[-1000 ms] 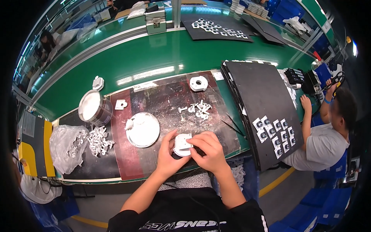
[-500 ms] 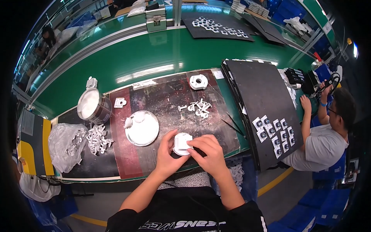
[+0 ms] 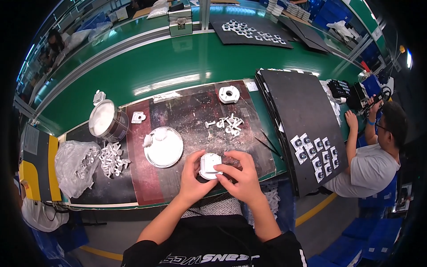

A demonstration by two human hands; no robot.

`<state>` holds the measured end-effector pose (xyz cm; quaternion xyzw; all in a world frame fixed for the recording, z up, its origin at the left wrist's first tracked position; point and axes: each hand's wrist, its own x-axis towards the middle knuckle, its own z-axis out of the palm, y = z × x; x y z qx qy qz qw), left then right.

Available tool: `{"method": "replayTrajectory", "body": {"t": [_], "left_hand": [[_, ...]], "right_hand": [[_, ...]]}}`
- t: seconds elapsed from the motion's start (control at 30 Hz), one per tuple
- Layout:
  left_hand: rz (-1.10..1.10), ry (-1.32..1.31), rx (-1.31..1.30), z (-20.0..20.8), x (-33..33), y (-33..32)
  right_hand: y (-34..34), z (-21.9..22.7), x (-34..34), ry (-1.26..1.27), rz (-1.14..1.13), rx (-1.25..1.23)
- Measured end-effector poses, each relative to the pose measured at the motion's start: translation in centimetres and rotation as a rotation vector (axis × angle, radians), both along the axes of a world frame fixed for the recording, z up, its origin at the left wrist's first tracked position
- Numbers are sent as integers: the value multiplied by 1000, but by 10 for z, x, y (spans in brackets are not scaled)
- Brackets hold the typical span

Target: Assembling plastic lighting components by applying paste and joining parts at a factory workstation.

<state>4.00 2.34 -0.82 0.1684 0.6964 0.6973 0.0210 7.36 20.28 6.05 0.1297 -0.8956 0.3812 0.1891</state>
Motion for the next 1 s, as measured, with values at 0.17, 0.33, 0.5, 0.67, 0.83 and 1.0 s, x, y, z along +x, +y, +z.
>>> {"method": "replayTrajectory", "body": {"t": [0.17,0.33,0.5,0.67,0.83,1.0], "left_hand": [[16,15,22,-2,0,0],[6,50,-18,1,0,-1],[22,145,-141,7,0,-4],[58,304,-235,11,-3,-5],[43,291,-204,0,2,-2],[44,253,-204,6,1,-3]], "right_hand": [[2,-7,0,43,16,106],[10,-2,-12,64,-57,-229],[35,-18,-58,-25,-282,-68],[44,-39,-91,-23,-307,206],[35,-33,-98,52,-304,300],[27,-21,-93,149,-232,234]]}}
